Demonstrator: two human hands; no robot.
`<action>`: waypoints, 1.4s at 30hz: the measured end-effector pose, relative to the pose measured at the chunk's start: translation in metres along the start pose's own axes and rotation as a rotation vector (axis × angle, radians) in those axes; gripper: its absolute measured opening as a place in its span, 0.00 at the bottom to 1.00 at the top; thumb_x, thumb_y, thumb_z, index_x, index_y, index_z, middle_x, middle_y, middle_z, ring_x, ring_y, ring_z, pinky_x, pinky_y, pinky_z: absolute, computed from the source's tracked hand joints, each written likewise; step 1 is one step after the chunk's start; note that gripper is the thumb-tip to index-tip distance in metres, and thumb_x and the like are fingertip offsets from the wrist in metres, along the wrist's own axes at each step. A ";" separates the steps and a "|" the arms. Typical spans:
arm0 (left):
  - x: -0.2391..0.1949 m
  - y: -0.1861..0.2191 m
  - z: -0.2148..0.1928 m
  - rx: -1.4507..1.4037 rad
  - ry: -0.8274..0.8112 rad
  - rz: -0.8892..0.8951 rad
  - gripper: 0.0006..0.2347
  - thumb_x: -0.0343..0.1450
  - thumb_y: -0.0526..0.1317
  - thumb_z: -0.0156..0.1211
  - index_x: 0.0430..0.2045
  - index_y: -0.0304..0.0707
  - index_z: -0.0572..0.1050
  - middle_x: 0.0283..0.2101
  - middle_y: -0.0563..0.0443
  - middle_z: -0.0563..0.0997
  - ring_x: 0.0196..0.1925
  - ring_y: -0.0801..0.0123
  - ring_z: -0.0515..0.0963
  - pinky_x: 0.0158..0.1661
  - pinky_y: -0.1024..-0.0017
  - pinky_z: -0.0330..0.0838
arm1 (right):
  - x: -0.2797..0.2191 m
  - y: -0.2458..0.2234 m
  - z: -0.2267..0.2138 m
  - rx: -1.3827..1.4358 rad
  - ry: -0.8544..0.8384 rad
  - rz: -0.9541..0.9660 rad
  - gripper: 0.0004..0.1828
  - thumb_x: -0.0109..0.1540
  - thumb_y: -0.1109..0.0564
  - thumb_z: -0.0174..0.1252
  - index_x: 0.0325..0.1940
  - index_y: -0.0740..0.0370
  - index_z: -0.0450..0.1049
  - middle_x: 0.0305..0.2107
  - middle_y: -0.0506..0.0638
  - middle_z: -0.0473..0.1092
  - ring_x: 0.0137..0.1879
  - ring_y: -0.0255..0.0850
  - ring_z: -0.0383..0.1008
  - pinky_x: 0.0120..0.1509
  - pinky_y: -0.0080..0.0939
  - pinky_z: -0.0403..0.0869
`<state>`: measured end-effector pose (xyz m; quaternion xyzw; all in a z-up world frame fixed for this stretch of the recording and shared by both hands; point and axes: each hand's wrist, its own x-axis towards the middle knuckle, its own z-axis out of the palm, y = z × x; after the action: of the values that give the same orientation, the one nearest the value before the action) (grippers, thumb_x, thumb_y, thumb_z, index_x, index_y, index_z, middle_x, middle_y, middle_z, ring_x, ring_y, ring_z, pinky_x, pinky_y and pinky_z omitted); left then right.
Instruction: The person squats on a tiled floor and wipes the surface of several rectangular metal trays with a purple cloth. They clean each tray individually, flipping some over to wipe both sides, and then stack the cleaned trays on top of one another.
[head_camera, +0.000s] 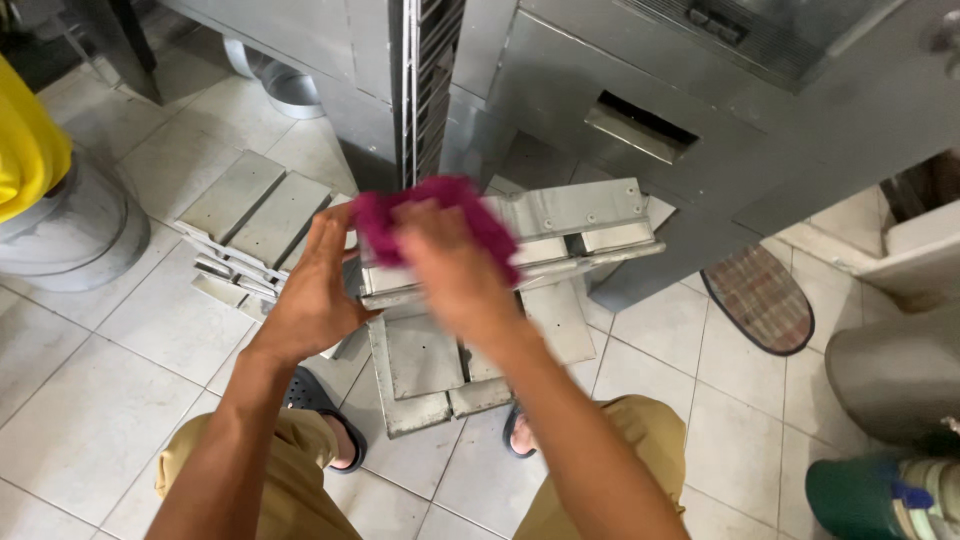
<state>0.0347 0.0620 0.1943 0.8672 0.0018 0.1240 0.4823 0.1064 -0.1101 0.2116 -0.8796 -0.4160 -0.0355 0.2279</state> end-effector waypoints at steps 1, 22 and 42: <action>-0.001 -0.008 0.000 0.005 -0.008 0.006 0.46 0.48 0.28 0.77 0.65 0.30 0.60 0.65 0.39 0.63 0.67 0.43 0.68 0.63 0.58 0.71 | -0.001 0.000 0.021 0.002 0.009 0.006 0.21 0.67 0.63 0.46 0.65 0.61 0.68 0.65 0.71 0.63 0.70 0.70 0.63 0.73 0.66 0.62; -0.007 -0.031 -0.008 0.014 0.025 0.026 0.44 0.47 0.31 0.79 0.63 0.34 0.64 0.62 0.42 0.66 0.65 0.45 0.70 0.61 0.53 0.71 | -0.031 0.012 0.015 0.036 -0.045 -0.280 0.18 0.69 0.65 0.44 0.60 0.57 0.71 0.64 0.60 0.68 0.72 0.54 0.66 0.79 0.60 0.57; -0.011 -0.041 -0.011 -0.042 0.037 -0.046 0.47 0.46 0.30 0.80 0.64 0.35 0.63 0.63 0.41 0.65 0.67 0.44 0.68 0.60 0.52 0.71 | -0.033 0.077 -0.019 0.018 0.063 -0.233 0.15 0.66 0.67 0.49 0.54 0.66 0.75 0.57 0.63 0.73 0.68 0.57 0.68 0.78 0.57 0.59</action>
<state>0.0266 0.0917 0.1633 0.8542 0.0278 0.1288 0.5030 0.1452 -0.1844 0.1914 -0.8217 -0.5083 -0.0855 0.2430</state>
